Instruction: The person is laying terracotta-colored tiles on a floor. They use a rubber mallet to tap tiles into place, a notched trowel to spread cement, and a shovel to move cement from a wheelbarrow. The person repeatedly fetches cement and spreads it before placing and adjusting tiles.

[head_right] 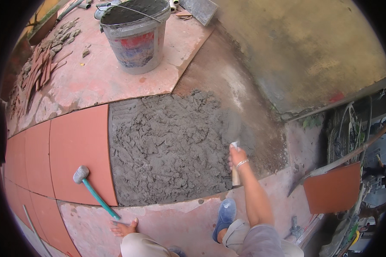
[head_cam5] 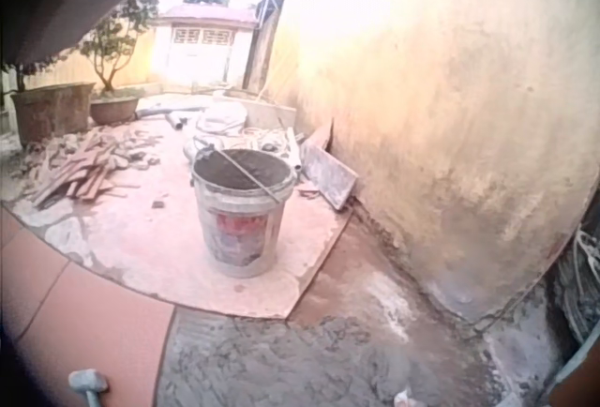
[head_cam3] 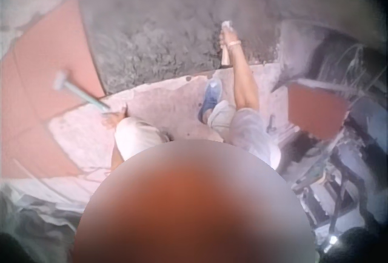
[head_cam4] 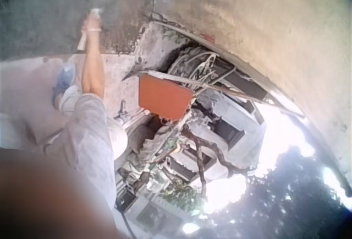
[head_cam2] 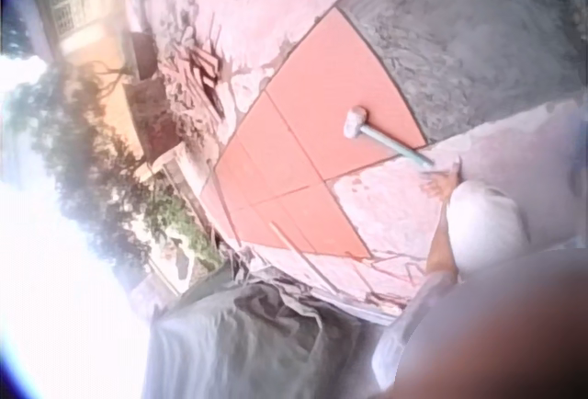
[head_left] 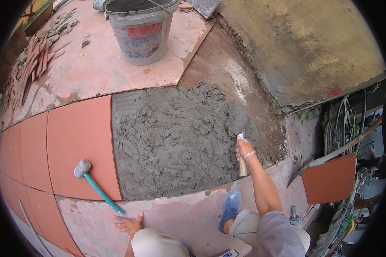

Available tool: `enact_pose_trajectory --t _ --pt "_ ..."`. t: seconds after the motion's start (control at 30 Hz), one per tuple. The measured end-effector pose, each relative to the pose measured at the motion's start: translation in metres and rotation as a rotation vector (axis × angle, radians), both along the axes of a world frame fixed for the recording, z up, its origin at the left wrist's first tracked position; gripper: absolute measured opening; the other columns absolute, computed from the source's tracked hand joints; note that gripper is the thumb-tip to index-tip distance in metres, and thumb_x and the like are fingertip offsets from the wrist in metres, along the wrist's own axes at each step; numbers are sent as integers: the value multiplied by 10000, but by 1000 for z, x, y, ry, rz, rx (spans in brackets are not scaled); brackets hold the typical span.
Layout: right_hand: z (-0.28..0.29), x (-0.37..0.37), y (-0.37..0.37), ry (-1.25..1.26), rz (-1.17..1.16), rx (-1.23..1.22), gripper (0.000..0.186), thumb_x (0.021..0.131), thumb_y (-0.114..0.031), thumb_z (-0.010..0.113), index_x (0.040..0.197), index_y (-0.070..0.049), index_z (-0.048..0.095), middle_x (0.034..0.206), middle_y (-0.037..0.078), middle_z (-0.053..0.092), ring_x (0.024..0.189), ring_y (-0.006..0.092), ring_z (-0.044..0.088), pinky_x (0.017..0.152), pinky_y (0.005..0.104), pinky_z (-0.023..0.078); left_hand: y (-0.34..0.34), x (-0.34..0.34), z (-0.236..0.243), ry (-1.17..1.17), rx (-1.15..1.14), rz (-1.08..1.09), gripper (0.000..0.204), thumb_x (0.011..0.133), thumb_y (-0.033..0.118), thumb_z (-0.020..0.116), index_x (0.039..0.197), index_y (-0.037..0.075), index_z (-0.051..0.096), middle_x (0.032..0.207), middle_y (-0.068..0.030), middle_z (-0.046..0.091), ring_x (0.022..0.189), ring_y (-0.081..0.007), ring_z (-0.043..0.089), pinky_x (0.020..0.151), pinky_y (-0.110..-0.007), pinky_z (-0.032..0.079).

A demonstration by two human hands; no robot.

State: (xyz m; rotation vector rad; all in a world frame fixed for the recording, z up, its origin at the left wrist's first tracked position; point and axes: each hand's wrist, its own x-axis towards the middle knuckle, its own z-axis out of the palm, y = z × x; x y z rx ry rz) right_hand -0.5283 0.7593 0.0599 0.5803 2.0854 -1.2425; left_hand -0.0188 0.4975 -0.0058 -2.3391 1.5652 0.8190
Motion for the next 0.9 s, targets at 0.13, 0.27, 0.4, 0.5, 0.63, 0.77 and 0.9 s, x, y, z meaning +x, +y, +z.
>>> enact_pose_trajectory --t 0.13,0.27,0.4,0.5,0.63,0.77,0.9 --pt "15 -44 -22 743 637 624 374 921 -428 582 1044 -75 586 794 169 683 762 343 691 677 463 547 0 -1 -1 -45 9 -6 1556 451 504 941 1570 211 -100 1579 -323 -149 1433 -547 -169 1156 -611 -17" --pt "36 -113 -73 787 898 902 396 919 -404 613 1137 -78 559 1009 210 671 977 423 648 819 507 518 0 -1 -3 -43 -2 17 1564 433 496 940 1572 216 -94 1589 -302 -147 1440 -543 -148 1158 -619 10" --pt "39 -127 -115 952 812 807 371 926 -385 608 1121 -75 551 1059 213 662 984 415 644 819 496 518 0 0 -4 -47 2 21 1573 422 496 937 1570 230 -105 1586 -311 -145 1438 -547 -150 1151 -634 24" --pt "40 -99 -110 1002 761 548 348 954 -392 566 1083 -68 557 954 167 671 852 349 666 732 469 525 0 2 -5 -37 14 29 1573 415 503 933 1570 242 -103 1584 -314 -147 1437 -550 -150 1148 -640 26" --pt "32 -72 -115 189 224 78 378 991 -425 489 985 -53 552 727 91 586 559 229 587 515 409 494 1 4 -7 -23 -19 29 1567 412 513 929 1572 244 -90 1585 -313 -144 1436 -557 -140 1147 -644 27" --pt "6 -67 -152 15 130 -21 428 1000 -454 453 951 -37 540 666 61 535 497 182 520 451 368 468 1 5 -9 -56 11 -2 1566 456 468 936 1552 246 -159 1582 -275 -204 1445 -527 -157 1118 -695 92" --pt "-14 -70 -197 40 279 33 446 1000 -445 457 975 -12 560 685 89 571 526 208 559 468 383 490 0 3 -10 -78 16 -11 1574 469 442 946 1544 257 -189 1586 -251 -224 1454 -502 -167 1098 -728 122"
